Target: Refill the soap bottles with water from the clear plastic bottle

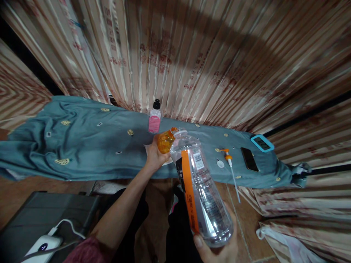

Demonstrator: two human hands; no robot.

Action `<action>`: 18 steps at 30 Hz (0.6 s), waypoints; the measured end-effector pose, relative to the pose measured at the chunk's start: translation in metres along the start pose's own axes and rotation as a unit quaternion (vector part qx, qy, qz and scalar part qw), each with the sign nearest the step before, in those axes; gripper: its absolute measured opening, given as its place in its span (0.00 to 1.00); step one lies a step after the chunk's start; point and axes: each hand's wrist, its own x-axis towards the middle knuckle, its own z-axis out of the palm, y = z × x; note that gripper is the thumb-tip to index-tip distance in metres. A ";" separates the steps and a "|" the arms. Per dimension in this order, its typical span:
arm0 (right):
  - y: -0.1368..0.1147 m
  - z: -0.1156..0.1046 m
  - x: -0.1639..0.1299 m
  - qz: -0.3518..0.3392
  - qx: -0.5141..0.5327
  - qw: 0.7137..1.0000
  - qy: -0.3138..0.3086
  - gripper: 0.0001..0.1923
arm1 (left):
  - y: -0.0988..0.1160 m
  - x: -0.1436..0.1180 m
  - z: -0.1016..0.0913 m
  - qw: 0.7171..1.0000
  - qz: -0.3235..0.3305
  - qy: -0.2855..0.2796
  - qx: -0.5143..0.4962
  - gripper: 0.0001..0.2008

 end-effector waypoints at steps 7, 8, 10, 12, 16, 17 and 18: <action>-0.001 0.000 -0.002 0.005 -0.011 1.000 0.000 0.51 | -0.007 0.000 0.004 1.000 -0.002 0.008 -0.023 0.37; -0.001 0.000 -0.002 0.003 -0.011 1.000 0.000 0.51 | -0.008 -0.001 0.005 1.000 -0.004 0.009 -0.030 0.38; -0.001 0.000 -0.002 -0.002 -0.015 1.000 -0.002 0.51 | -0.010 -0.001 0.007 0.999 -0.007 0.012 -0.041 0.39; 0.000 -0.001 -0.001 -0.003 -0.013 1.000 -0.005 0.51 | -0.010 -0.001 0.007 0.999 -0.009 0.011 -0.047 0.39; 0.000 -0.001 -0.001 -0.004 -0.009 1.000 -0.008 0.48 | -0.006 -0.001 0.004 0.998 -0.005 0.009 -0.054 0.39; -0.001 -0.001 -0.001 -0.003 -0.013 1.000 -0.007 0.48 | -0.005 0.000 0.004 0.998 -0.005 0.011 -0.055 0.39; -0.001 -0.001 -0.001 -0.003 -0.016 1.000 -0.006 0.49 | -0.004 0.000 0.003 0.998 -0.005 0.014 -0.056 0.38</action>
